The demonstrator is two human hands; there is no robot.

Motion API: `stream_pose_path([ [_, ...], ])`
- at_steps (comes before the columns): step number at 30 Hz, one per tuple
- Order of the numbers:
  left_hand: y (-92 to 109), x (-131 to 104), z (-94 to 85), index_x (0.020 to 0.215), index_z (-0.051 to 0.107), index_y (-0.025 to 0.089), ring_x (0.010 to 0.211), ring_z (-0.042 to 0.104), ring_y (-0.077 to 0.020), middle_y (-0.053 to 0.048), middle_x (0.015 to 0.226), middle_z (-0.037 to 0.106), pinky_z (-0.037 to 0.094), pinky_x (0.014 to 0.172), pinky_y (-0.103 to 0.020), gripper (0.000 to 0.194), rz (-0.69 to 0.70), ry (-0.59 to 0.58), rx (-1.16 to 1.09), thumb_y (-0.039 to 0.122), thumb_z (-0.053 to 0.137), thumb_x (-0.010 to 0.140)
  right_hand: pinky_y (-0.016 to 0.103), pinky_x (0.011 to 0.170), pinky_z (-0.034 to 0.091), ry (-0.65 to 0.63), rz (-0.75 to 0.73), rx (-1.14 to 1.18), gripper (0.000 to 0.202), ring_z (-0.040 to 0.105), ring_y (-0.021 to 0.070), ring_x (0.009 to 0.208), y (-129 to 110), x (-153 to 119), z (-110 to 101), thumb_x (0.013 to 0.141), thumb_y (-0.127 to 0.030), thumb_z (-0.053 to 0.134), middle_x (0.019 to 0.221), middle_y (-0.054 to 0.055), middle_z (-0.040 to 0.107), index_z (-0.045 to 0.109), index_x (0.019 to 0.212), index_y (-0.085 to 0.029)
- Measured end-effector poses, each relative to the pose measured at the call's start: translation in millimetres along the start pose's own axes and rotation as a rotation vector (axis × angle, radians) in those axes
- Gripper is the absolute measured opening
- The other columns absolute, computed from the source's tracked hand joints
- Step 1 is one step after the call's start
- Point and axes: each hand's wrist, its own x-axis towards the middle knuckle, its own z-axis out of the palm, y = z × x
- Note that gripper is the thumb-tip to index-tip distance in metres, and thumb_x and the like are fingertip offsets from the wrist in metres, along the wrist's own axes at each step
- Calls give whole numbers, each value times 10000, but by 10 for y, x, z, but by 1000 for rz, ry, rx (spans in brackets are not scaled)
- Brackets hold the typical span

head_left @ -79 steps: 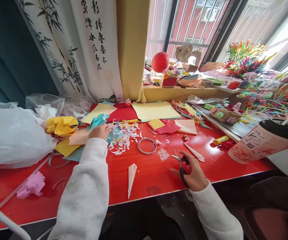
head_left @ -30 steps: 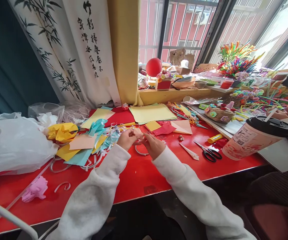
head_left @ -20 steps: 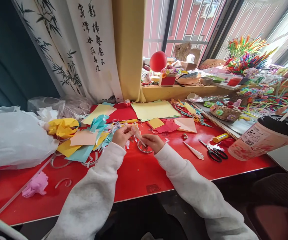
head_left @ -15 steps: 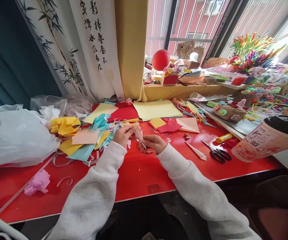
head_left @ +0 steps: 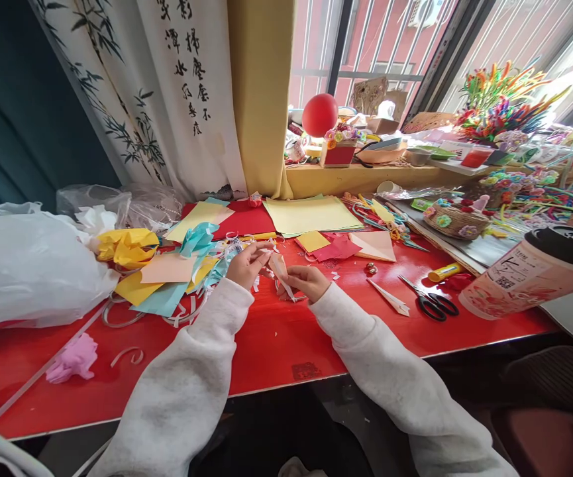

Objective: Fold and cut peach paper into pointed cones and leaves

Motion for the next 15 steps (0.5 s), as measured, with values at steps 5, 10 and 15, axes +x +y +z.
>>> stream_pose_path([
  [5, 24, -18, 15, 884, 542, 137, 728, 554, -143, -52, 813, 580, 494, 539, -218, 287, 80, 54, 36, 319, 545, 662, 191, 440, 393, 89, -128, -10, 318, 480, 55, 411, -33, 5, -12, 630, -432, 558, 488, -38, 526, 538, 724, -129],
  [10, 36, -23, 20, 782, 511, 133, 689, 559, -131, -36, 768, 572, 485, 556, -221, 260, 82, 120, -12, 298, 610, 607, 202, 418, 398, 257, -145, 97, 426, 509, 76, 405, -18, 37, -74, 598, -414, 596, 494, -38, 554, 500, 908, -138],
  [15, 34, -25, 25, 857, 516, 144, 601, 575, -117, 8, 653, 565, 490, 586, -245, 288, 65, 63, -79, 283, 600, 619, 247, 540, 479, 361, -86, 251, 448, 601, 127, 537, -82, 5, -130, 545, -328, 668, 595, -7, 616, 490, 924, -170],
])
